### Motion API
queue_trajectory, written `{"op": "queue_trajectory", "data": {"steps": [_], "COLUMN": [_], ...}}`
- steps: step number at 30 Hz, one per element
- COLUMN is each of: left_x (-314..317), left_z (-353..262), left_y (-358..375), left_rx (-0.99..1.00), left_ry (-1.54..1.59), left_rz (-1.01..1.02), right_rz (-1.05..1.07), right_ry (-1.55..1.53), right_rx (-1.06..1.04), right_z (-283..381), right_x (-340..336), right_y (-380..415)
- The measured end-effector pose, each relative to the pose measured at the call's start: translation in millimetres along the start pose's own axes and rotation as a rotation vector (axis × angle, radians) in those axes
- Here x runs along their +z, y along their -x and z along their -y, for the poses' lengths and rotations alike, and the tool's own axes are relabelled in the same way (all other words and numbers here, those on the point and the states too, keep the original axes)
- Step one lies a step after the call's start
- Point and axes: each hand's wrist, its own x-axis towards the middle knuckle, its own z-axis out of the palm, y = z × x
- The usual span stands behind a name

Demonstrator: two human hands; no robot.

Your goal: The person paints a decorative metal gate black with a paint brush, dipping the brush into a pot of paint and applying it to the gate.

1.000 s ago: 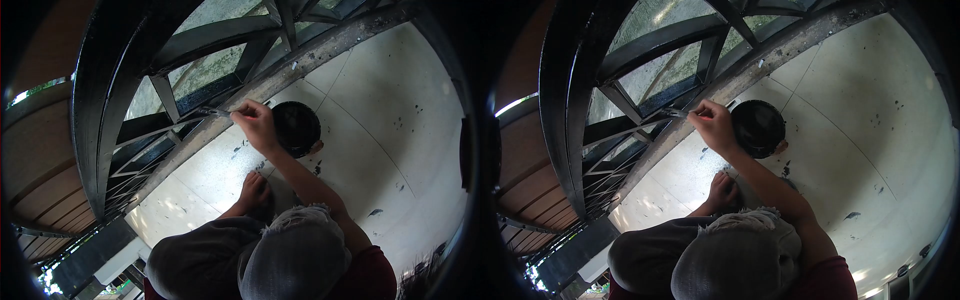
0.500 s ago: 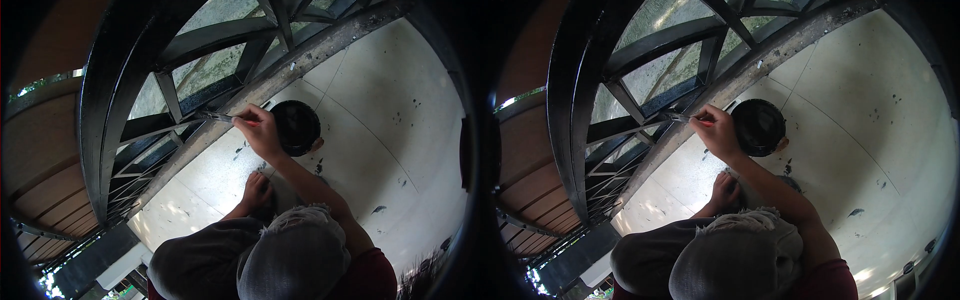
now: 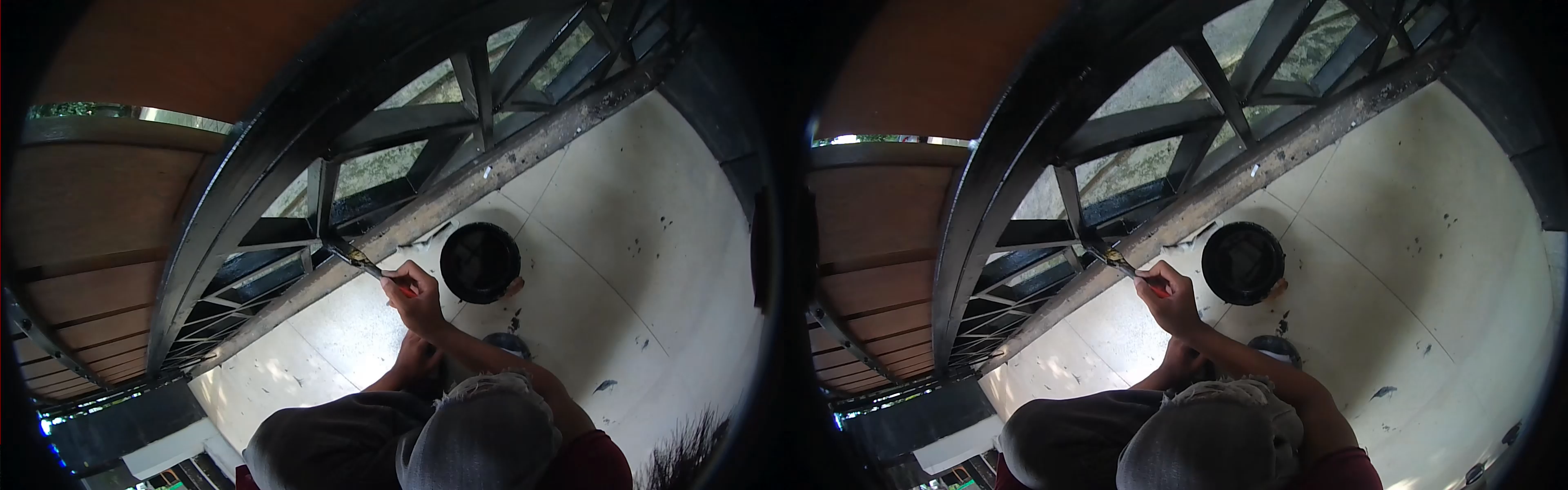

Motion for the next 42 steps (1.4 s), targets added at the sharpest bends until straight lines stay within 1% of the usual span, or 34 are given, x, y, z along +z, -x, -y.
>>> {"op": "queue_trajectory", "data": {"steps": [2,3,5,7,9,10,11,12,13,14,15,16,17,18,19,21,22,23,25,27,28,29,31,32,35,36,39,41,42], "left_x": [-3,-4,-6,-4,-3,0,1,1,1,1,-1,-2,-2,-1,1,-1,-7,-10,-9,-9,-7,-6,-10,-9,-6,-7,-7,-10,-11], "left_z": [-14,-18,-23,-18,-11,-12,-12,-14,-12,-10,-10,-11,-10,-8,-8,-15,-24,-25,-20,-21,-22,-21,-18,-18,-17,-16,-16,-18,-20], "left_y": [-5,-7,-7,-5,-7,-6,-11,-9,-6,-6,-9,-7,-7,-7,-8,-9,-6,-8,-8,-7,-7,-7,-8,-8,-5,-7,-7,-5,-7], "left_rx": [0.054,0.068,0.01,0.06,0.007,0.026,0.101,0.161,0.175,0.142,0.109,0.052,0.063,0.091,0.116,0.159,0.121,0.085,0.114,0.101,0.109,0.117,0.131,0.119,0.105,0.106,0.096,0.084,0.056], "left_ry": [-0.044,-0.046,-0.056,-0.079,-0.114,-0.114,-0.098,-0.082,-0.082,-0.078,-0.071,-0.062,-0.048,-0.053,-0.058,-0.034,-0.069,-0.103,-0.048,-0.087,-0.078,-0.081,-0.091,-0.089,-0.08,-0.075,-0.044,-0.056,-0.078], "left_rz": [-0.066,-0.083,-0.063,-0.093,-0.017,-0.038,-0.119,-0.18,-0.195,-0.145,-0.098,-0.059,-0.078,-0.095,-0.118,-0.203,-0.152,-0.104,-0.133,-0.108,-0.118,-0.123,-0.12,-0.114,-0.091,-0.107,-0.114,-0.082,-0.062], "right_rz": [-0.039,-0.027,0.015,0.016,-0.061,-0.06,-0.001,0.008,0.016,-0.01,-0.049,-0.094,-0.137,-0.104,-0.025,-0.024,-0.053,-0.101,-0.152,-0.136,-0.111,-0.106,-0.043,-0.048,-0.037,-0.011,0.042,0.001,-0.068], "right_ry": [-0.036,-0.026,0.016,0.076,-0.023,-0.005,0.016,0.005,-0.007,-0.016,-0.09,-0.099,-0.104,-0.147,-0.127,-0.082,-0.085,-0.122,-0.111,-0.058,-0.032,-0.024,-0.106,-0.084,-0.113,-0.107,-0.102,-0.097,-0.115], "right_rx": [-0.01,-0.025,-0.05,-0.107,-0.021,-0.005,-0.073,-0.06,-0.044,-0.054,0.003,0.01,0.017,0.04,0.032,0.023,-0.026,0.03,0.085,0.06,0.047,0.038,0.06,0.044,0.014,0.047,0.001,-0.028,0.005], "right_z": [-1,0,2,7,18,22,12,13,17,22,21,17,18,14,20,23,23,26,34,32,28,26,29,30,31,31,28,33,36], "right_x": [5,3,-1,-6,-7,1,4,2,-1,-5,-9,-7,2,7,13,9,4,-2,3,20,17,8,-17,-23,-1,6,-5,-9,-7], "right_y": [-7,-8,-8,-4,-10,-15,-12,-5,0,4,1,-4,-9,-13,-8,5,7,5,-5,-12,-11,-9,-4,-4,-16,-15,0,6,1]}}
